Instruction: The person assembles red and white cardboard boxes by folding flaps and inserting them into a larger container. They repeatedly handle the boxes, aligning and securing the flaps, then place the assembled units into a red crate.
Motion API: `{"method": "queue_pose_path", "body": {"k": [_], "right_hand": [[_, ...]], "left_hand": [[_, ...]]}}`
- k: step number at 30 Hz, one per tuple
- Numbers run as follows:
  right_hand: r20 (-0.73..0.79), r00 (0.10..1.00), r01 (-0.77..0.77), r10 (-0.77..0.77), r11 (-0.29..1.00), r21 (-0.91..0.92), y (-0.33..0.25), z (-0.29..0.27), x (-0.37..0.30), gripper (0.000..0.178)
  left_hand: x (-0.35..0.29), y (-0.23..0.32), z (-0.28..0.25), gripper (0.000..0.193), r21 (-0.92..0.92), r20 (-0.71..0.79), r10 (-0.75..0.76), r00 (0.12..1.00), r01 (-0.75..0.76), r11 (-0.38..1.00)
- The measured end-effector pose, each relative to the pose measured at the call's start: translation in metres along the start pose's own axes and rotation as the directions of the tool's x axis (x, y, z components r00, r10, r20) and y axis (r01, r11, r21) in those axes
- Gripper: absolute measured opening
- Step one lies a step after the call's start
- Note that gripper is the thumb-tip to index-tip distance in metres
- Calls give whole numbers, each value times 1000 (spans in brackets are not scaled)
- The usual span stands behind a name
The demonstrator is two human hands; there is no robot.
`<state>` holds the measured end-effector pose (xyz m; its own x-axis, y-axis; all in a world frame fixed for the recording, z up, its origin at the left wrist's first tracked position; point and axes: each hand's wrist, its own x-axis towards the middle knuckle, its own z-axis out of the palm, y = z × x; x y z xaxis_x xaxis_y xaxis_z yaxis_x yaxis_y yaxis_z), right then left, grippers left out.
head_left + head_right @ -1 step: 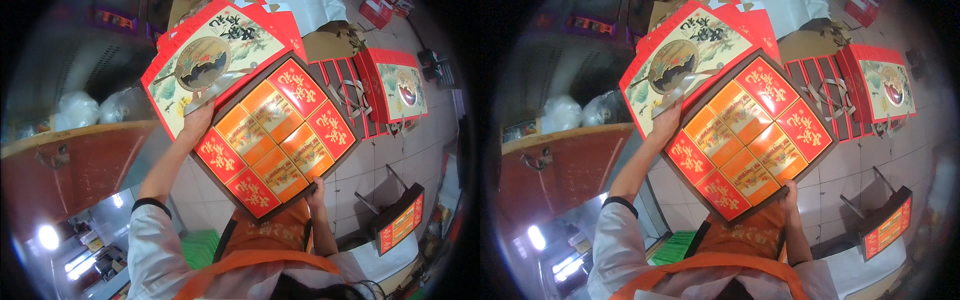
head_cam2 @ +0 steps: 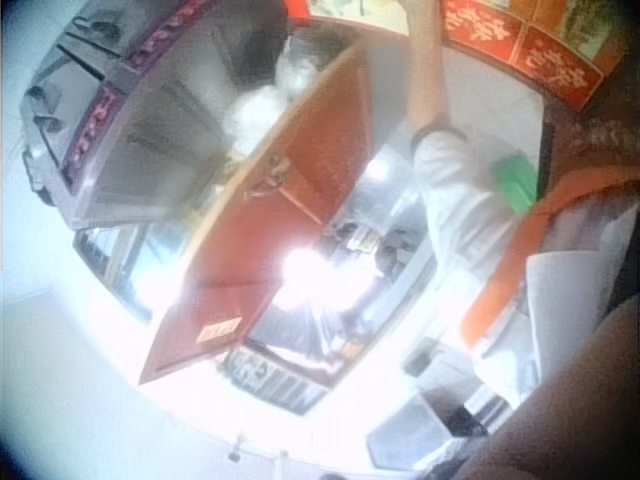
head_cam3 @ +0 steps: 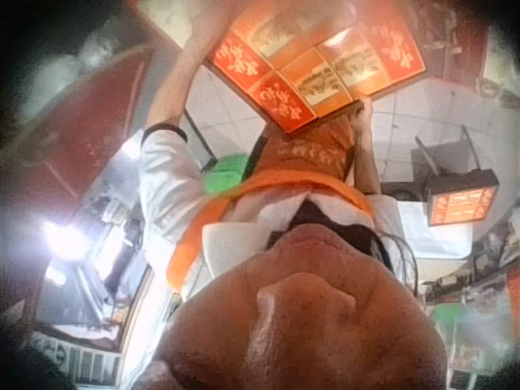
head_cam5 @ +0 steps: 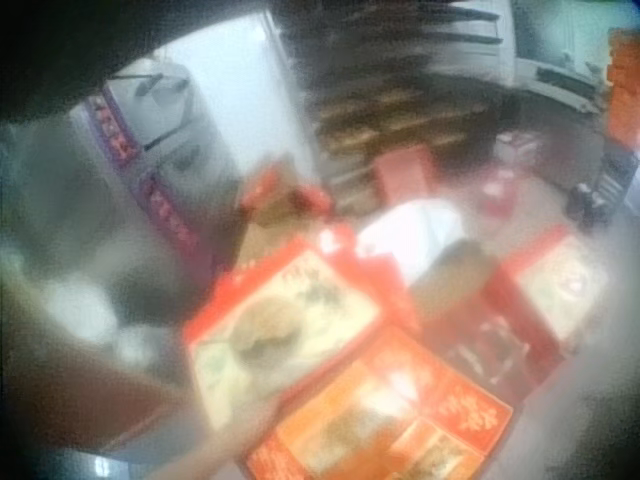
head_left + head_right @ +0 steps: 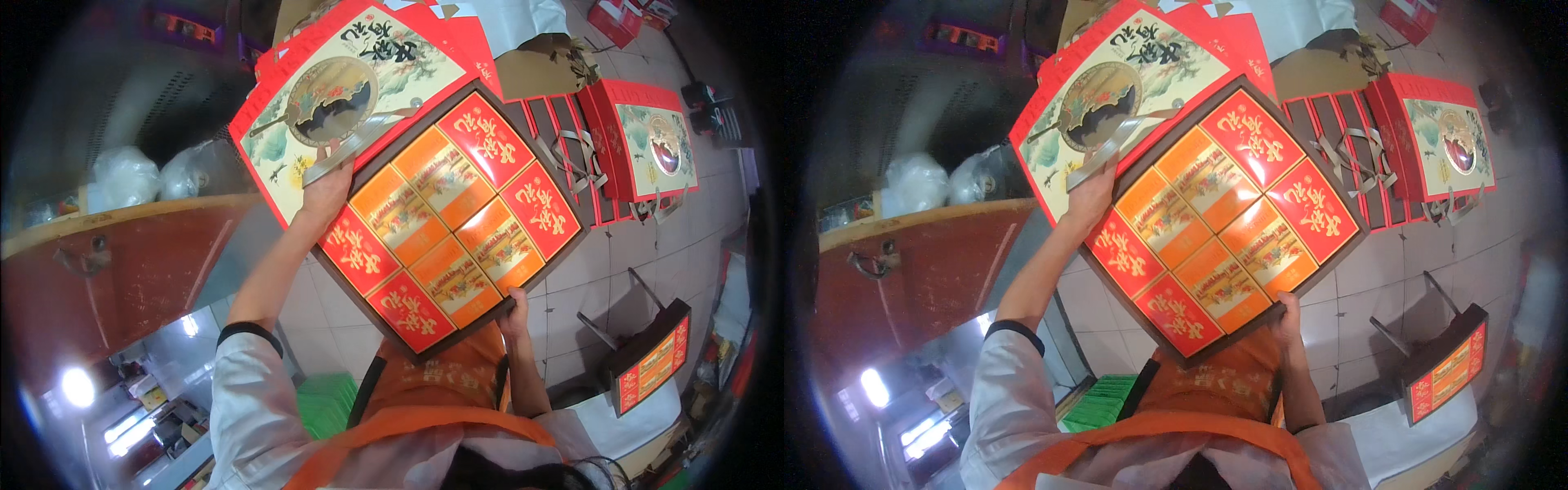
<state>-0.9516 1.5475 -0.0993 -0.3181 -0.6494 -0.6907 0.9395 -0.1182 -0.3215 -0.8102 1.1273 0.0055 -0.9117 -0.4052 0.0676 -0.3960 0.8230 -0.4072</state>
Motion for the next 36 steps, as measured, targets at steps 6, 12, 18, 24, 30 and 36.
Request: {"method": "queue_pose_path", "body": {"k": [6,12,18,24,30,36], "right_hand": [[56,995,-76,80,995,-70,-4,-8,2,49],[-112,994,12,-6,999,51,4,19,7,52],[-97,987,-129,127,992,-13,-10,48,-10,53],[-155,813,-490,562,515,-703,-123,84,-29,53],[-32,951,71,306,-318,-945,-259,220,101,38],[372,928,363,5,-230,-903,-218,326,291,66]], "left_hand": [[9,16,10,44,67,-109,18,994,-11,998],[14,15,2,41,69,-40,39,998,-37,997],[17,15,26,38,-125,-230,-64,971,36,991],[14,42,25,41,-228,-121,-182,976,151,962],[7,54,29,41,-208,-319,-298,900,240,948],[-32,49,-39,29,-964,32,-292,956,106,242]]}}
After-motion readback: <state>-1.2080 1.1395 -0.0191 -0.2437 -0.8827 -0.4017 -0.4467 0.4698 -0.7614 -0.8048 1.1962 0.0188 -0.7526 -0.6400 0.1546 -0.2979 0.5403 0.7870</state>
